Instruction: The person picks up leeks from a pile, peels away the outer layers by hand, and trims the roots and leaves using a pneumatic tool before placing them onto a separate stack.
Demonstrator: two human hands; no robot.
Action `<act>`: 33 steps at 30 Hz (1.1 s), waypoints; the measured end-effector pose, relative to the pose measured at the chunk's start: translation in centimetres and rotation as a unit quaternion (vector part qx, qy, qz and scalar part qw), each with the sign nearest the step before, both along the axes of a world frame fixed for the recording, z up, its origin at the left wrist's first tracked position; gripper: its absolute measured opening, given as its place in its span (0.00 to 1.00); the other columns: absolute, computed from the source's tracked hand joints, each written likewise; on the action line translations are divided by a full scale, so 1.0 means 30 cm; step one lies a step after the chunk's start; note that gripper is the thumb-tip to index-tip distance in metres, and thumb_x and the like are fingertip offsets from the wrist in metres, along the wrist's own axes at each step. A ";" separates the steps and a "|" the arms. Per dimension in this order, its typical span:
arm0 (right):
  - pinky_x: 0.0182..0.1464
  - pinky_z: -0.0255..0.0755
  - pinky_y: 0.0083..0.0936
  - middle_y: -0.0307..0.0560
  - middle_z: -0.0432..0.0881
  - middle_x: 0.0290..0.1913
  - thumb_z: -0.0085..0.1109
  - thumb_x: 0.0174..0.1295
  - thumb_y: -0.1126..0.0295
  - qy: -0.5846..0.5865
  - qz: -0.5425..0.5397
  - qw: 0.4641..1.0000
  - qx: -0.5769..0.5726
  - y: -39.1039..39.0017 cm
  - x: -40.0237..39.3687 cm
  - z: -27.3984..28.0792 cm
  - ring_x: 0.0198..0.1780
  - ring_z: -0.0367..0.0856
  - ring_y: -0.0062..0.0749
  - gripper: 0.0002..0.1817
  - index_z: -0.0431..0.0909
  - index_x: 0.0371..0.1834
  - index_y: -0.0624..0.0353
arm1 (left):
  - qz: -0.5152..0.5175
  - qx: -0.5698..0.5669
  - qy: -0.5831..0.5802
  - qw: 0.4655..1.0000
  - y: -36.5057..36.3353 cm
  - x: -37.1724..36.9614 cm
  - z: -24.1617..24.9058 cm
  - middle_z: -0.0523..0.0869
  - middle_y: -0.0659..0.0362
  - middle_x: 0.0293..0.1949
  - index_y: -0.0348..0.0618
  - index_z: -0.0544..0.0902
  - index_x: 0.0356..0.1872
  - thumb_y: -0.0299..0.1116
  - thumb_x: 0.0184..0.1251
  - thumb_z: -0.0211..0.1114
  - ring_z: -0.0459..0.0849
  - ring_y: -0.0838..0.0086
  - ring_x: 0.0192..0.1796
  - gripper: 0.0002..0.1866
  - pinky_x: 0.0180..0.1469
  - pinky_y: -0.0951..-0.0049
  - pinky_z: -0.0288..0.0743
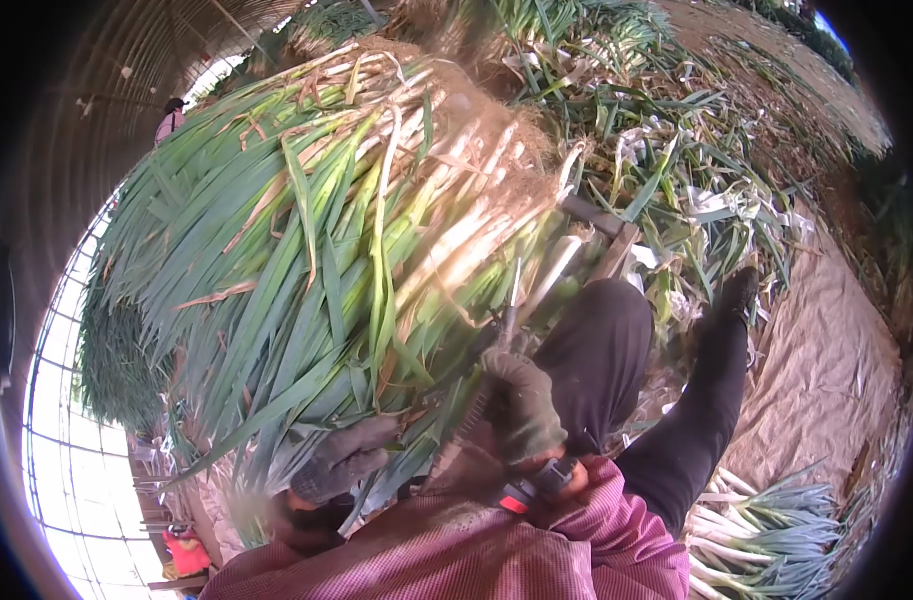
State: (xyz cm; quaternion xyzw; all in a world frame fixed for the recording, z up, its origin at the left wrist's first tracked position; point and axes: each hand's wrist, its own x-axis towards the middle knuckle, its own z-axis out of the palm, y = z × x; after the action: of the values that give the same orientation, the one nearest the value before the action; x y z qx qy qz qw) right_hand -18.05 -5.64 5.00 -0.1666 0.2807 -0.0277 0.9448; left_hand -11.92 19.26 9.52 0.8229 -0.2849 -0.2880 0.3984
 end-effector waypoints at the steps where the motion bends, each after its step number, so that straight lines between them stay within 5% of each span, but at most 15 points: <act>1: 0.25 0.62 0.18 0.33 0.73 0.22 0.58 0.61 0.64 0.027 -0.009 1.000 -0.003 0.023 0.019 -0.014 0.20 0.65 0.20 0.07 0.77 0.31 0.54 | -0.041 -0.061 -0.004 0.997 -0.051 -0.013 -0.027 0.82 0.55 0.32 0.37 0.78 0.47 0.41 0.65 0.64 0.81 0.66 0.37 0.18 0.42 0.67 0.75; 4: 0.27 0.65 0.18 0.34 0.74 0.25 0.60 0.60 0.66 0.032 -0.012 0.999 -0.038 0.025 0.019 0.009 0.24 0.69 0.20 0.07 0.77 0.36 0.57 | -0.100 -0.064 0.052 0.992 -0.195 -0.067 -0.084 0.76 0.64 0.27 0.39 0.77 0.39 0.36 0.70 0.60 0.76 0.80 0.28 0.09 0.32 0.77 0.72; 6: 0.30 0.72 0.23 0.41 0.78 0.30 0.64 0.59 0.66 -0.022 -0.005 0.993 -0.115 0.005 0.023 -0.066 0.30 0.77 0.27 0.13 0.75 0.43 0.61 | 0.029 -0.019 0.216 0.976 -0.227 -0.103 -0.132 0.75 0.65 0.25 0.40 0.76 0.38 0.35 0.70 0.60 0.75 0.79 0.24 0.08 0.27 0.77 0.71; 7: 0.32 0.74 0.23 0.43 0.79 0.32 0.65 0.59 0.68 -0.061 -0.009 0.990 -0.129 0.011 0.010 -0.054 0.33 0.79 0.27 0.18 0.74 0.49 0.64 | 0.099 -0.085 0.339 0.932 -0.239 -0.097 -0.114 0.75 0.66 0.25 0.43 0.74 0.34 0.33 0.70 0.58 0.72 0.85 0.21 0.06 0.22 0.83 0.65; 10: 0.34 0.75 0.23 0.44 0.80 0.37 0.65 0.58 0.71 -0.159 0.002 0.979 -0.131 0.083 0.035 -0.100 0.34 0.79 0.27 0.21 0.72 0.53 0.65 | 0.208 -0.169 0.435 0.860 -0.288 -0.108 -0.076 0.75 0.66 0.24 0.45 0.75 0.32 0.31 0.69 0.57 0.71 0.85 0.20 0.06 0.21 0.83 0.65; 11: 0.45 0.77 0.29 0.42 0.81 0.42 0.66 0.56 0.74 -0.160 0.048 0.980 -0.111 0.085 0.030 -0.108 0.41 0.82 0.32 0.21 0.73 0.53 0.63 | 0.157 -0.152 0.409 0.886 -0.294 -0.099 -0.070 0.74 0.67 0.23 0.46 0.75 0.32 0.30 0.69 0.57 0.70 0.85 0.20 0.05 0.22 0.83 0.65; 14: 0.46 0.78 0.30 0.43 0.81 0.42 0.65 0.56 0.76 -0.124 0.127 0.983 -0.038 0.094 0.027 -0.122 0.42 0.82 0.32 0.21 0.73 0.53 0.63 | 0.058 -0.088 0.342 0.934 -0.276 -0.074 -0.094 0.75 0.65 0.25 0.46 0.76 0.37 0.33 0.69 0.59 0.74 0.80 0.23 0.03 0.26 0.79 0.69; 15: 0.42 0.78 0.29 0.43 0.81 0.40 0.65 0.55 0.75 -0.139 0.089 0.986 -0.025 0.102 0.020 -0.097 0.38 0.81 0.32 0.20 0.74 0.51 0.63 | -0.038 -0.081 0.067 0.994 -0.255 -0.033 -0.128 0.76 0.64 0.27 0.46 0.77 0.38 0.34 0.69 0.60 0.75 0.78 0.26 0.04 0.28 0.77 0.70; 16: 0.41 0.78 0.29 0.43 0.81 0.39 0.65 0.54 0.75 -0.129 0.072 0.988 -0.032 0.100 0.027 -0.107 0.37 0.81 0.31 0.19 0.74 0.50 0.63 | -0.131 -0.066 -0.214 0.966 -0.223 0.027 -0.174 0.77 0.62 0.30 0.46 0.77 0.40 0.35 0.68 0.60 0.76 0.76 0.29 0.06 0.30 0.76 0.71; 17: 0.40 0.78 0.28 0.43 0.81 0.38 0.65 0.54 0.75 -0.119 0.055 0.991 -0.040 0.096 0.035 -0.129 0.36 0.81 0.31 0.18 0.74 0.49 0.63 | -0.212 -0.046 -0.475 0.853 -0.207 0.069 -0.195 0.78 0.61 0.32 0.46 0.77 0.41 0.36 0.68 0.61 0.77 0.74 0.32 0.07 0.32 0.74 0.73; 19: 0.38 0.78 0.27 0.43 0.81 0.36 0.63 0.52 0.76 -0.118 0.061 0.991 -0.025 0.072 0.038 -0.162 0.34 0.80 0.29 0.17 0.74 0.46 0.62 | -0.007 -0.050 -0.488 0.871 -0.269 0.161 -0.161 0.80 0.48 0.35 0.35 0.80 0.44 0.32 0.64 0.61 0.80 0.54 0.36 0.12 0.41 0.58 0.76; 23: 0.37 0.77 0.27 0.43 0.81 0.34 0.62 0.52 0.78 -0.079 0.007 0.995 -0.054 0.071 0.042 -0.197 0.31 0.80 0.29 0.14 0.75 0.42 0.63 | 0.195 0.169 -0.499 0.827 -0.422 0.372 -0.063 0.82 0.37 0.43 0.34 0.80 0.45 0.41 0.62 0.62 0.82 0.46 0.44 0.19 0.46 0.55 0.76; 26: 0.35 0.76 0.26 0.44 0.81 0.33 0.62 0.51 0.80 -0.049 -0.030 0.996 -0.064 0.055 0.046 -0.232 0.30 0.80 0.30 0.13 0.77 0.41 0.65 | 0.213 0.230 -0.399 0.862 -0.433 0.567 -0.198 0.80 0.33 0.47 0.32 0.78 0.46 0.46 0.61 0.62 0.80 0.42 0.48 0.24 0.48 0.52 0.75; 29: 0.35 0.75 0.25 0.43 0.80 0.32 0.62 0.50 0.81 -0.029 -0.026 0.997 -0.071 0.063 0.047 -0.215 0.29 0.78 0.28 0.13 0.76 0.41 0.66 | 0.175 0.139 -0.455 0.862 -0.383 0.588 -0.259 0.81 0.36 0.44 0.31 0.78 0.46 0.45 0.62 0.61 0.80 0.41 0.46 0.24 0.49 0.51 0.73; 33: 0.34 0.75 0.25 0.44 0.78 0.30 0.60 0.49 0.82 0.018 0.004 0.990 -0.139 0.132 0.017 -0.129 0.28 0.78 0.29 0.16 0.74 0.43 0.67 | 0.098 0.143 -0.417 0.892 -0.332 0.389 -0.248 0.81 0.40 0.35 0.34 0.78 0.41 0.38 0.58 0.63 0.79 0.44 0.38 0.17 0.43 0.54 0.73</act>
State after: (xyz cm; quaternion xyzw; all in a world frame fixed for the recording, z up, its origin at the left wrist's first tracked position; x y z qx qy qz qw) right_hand -17.53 -1.68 1.13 -0.2983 0.2901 -0.0603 0.9073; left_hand -0.25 9.31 2.10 0.9391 -0.2986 0.0844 0.1475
